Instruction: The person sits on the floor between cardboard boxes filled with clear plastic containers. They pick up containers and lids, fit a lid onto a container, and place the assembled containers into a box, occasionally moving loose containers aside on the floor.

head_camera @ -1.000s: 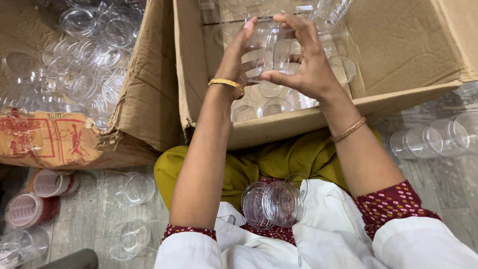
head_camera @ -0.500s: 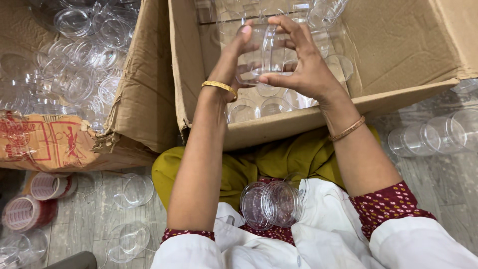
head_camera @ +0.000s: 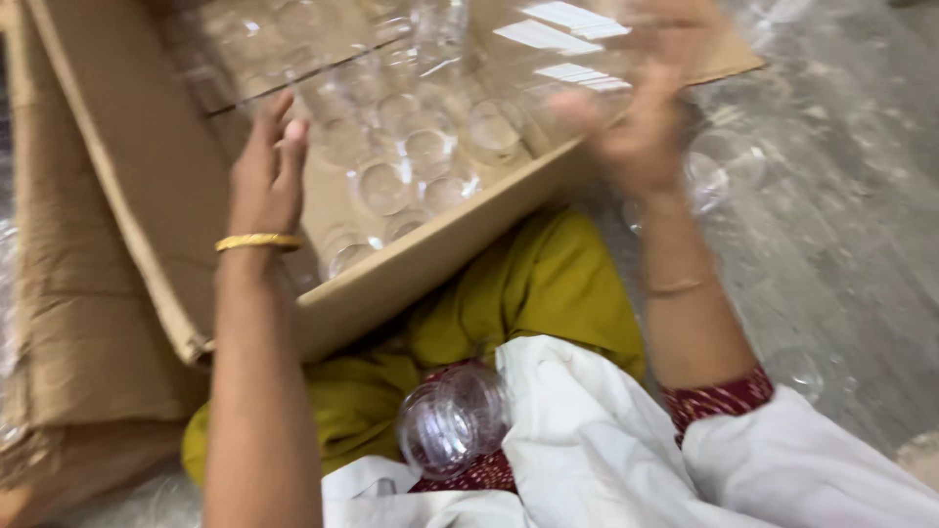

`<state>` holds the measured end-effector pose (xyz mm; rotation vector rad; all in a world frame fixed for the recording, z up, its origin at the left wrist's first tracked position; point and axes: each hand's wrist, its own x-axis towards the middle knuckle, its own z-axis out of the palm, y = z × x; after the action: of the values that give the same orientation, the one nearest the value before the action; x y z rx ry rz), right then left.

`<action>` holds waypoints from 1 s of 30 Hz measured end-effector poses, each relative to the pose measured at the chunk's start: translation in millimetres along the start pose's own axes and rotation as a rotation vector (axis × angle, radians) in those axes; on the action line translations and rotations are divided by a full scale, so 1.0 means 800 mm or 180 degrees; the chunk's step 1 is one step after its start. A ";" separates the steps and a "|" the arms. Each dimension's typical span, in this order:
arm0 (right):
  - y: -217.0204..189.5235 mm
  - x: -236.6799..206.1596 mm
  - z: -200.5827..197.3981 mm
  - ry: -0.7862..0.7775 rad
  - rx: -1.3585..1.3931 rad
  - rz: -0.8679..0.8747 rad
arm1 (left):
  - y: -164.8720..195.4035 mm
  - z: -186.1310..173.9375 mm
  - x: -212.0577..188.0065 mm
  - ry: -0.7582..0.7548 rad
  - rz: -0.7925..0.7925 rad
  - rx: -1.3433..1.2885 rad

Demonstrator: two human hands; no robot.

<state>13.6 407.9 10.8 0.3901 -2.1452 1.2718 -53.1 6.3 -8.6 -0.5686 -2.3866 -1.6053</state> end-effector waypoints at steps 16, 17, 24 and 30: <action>0.145 -0.089 -0.211 0.0267 -0.3431 0.0753 | 0.080 -0.071 -0.103 0.0904 0.0078 0.0838; 0.142 -0.076 -0.217 0.0365 -0.3607 0.0470 | 0.070 -0.086 -0.105 0.1087 -0.0156 0.1395; 0.174 0.132 -0.136 -0.0931 -0.2248 0.1013 | 0.000 -0.109 -0.118 0.1193 -0.0952 0.1945; 0.213 0.193 -0.057 -0.2531 -0.2358 0.2253 | -0.011 -0.118 -0.132 0.0638 -0.2756 0.0965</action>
<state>-179.8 540.0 7.4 -0.2700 -3.4228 0.5242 34.9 -104.4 -19.9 0.7469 -2.7879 -1.3739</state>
